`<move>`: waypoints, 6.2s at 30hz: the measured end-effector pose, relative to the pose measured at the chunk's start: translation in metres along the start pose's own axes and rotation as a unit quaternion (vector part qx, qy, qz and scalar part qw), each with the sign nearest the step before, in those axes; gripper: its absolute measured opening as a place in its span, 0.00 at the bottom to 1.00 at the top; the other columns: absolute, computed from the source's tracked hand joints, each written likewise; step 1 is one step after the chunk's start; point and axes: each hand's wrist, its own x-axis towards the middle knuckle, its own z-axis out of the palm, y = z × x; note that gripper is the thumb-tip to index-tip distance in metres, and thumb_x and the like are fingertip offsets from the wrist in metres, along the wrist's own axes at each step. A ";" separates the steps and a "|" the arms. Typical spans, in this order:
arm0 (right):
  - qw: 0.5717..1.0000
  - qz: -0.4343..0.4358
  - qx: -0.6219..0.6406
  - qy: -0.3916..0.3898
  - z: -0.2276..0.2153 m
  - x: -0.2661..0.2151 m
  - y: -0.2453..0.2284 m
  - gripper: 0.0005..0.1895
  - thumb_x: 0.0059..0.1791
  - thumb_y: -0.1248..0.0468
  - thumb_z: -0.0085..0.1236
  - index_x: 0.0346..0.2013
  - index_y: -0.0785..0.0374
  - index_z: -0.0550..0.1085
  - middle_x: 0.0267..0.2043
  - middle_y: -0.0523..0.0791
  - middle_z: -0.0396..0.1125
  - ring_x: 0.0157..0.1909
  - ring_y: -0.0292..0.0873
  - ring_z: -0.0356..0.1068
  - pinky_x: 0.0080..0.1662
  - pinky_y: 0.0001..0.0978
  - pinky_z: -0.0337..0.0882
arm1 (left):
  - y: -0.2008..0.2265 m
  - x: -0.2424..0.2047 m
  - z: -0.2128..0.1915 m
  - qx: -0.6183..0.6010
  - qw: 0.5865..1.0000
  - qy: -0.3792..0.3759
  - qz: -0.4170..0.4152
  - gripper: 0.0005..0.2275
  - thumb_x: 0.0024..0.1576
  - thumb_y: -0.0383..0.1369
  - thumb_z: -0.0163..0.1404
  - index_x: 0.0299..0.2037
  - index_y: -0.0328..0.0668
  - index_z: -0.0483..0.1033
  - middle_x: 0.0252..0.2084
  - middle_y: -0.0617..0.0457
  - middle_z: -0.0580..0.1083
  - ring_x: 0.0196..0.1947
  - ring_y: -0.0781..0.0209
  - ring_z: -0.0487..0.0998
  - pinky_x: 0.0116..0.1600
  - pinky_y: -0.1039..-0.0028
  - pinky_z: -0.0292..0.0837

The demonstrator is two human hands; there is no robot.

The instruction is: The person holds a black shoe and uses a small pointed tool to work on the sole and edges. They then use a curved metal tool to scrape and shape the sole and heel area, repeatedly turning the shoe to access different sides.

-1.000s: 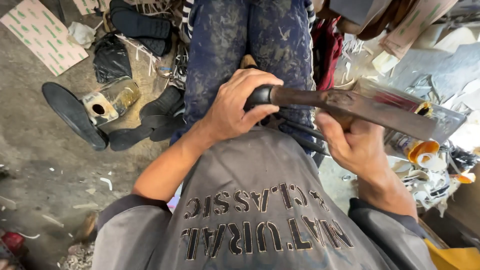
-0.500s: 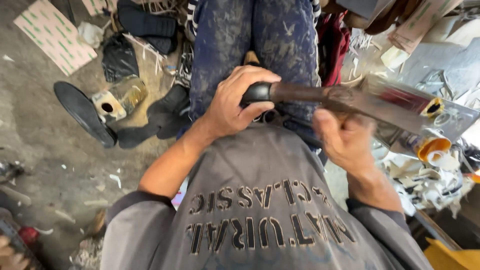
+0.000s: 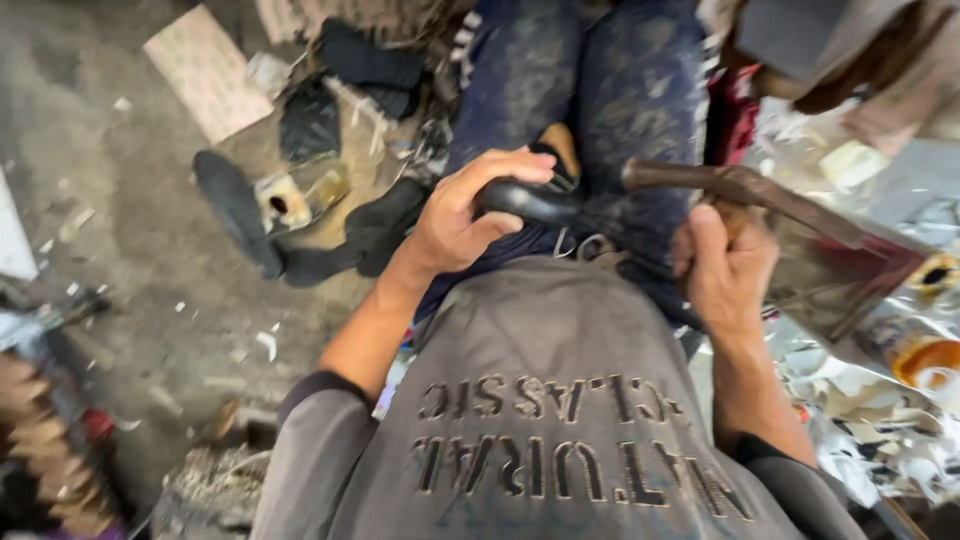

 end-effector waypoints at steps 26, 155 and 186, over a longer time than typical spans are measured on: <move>0.981 -0.143 0.006 -0.130 0.032 0.034 -0.121 0.26 0.61 0.56 0.36 0.53 0.78 0.72 0.57 0.58 0.71 0.61 0.53 0.73 0.67 0.39 0.70 | 0.022 0.008 -0.005 0.010 0.998 -0.041 -0.050 0.23 0.68 0.51 0.42 0.58 0.38 0.72 0.59 0.43 0.74 0.68 0.42 0.72 0.76 0.56 0.64; 0.906 -0.050 0.415 0.063 0.023 0.083 -0.033 0.23 0.53 0.54 0.47 0.56 0.63 0.75 0.60 0.54 0.70 0.60 0.48 0.72 0.64 0.46 0.70 | 0.118 0.084 0.114 -0.329 0.944 0.033 0.026 0.21 0.54 0.32 0.62 0.57 0.35 0.75 0.48 0.42 0.80 0.49 0.62 0.79 0.52 0.67 0.79; 0.830 -0.273 -0.482 0.071 -0.058 0.245 0.048 0.20 0.61 0.61 0.54 0.66 0.66 0.66 0.63 0.57 0.63 0.58 0.62 0.65 0.57 0.56 0.67 | -0.020 0.069 0.094 0.332 0.926 -0.174 0.041 0.28 0.52 0.35 0.61 0.64 0.43 0.68 0.56 0.49 0.78 0.53 0.51 0.78 0.61 0.59 0.61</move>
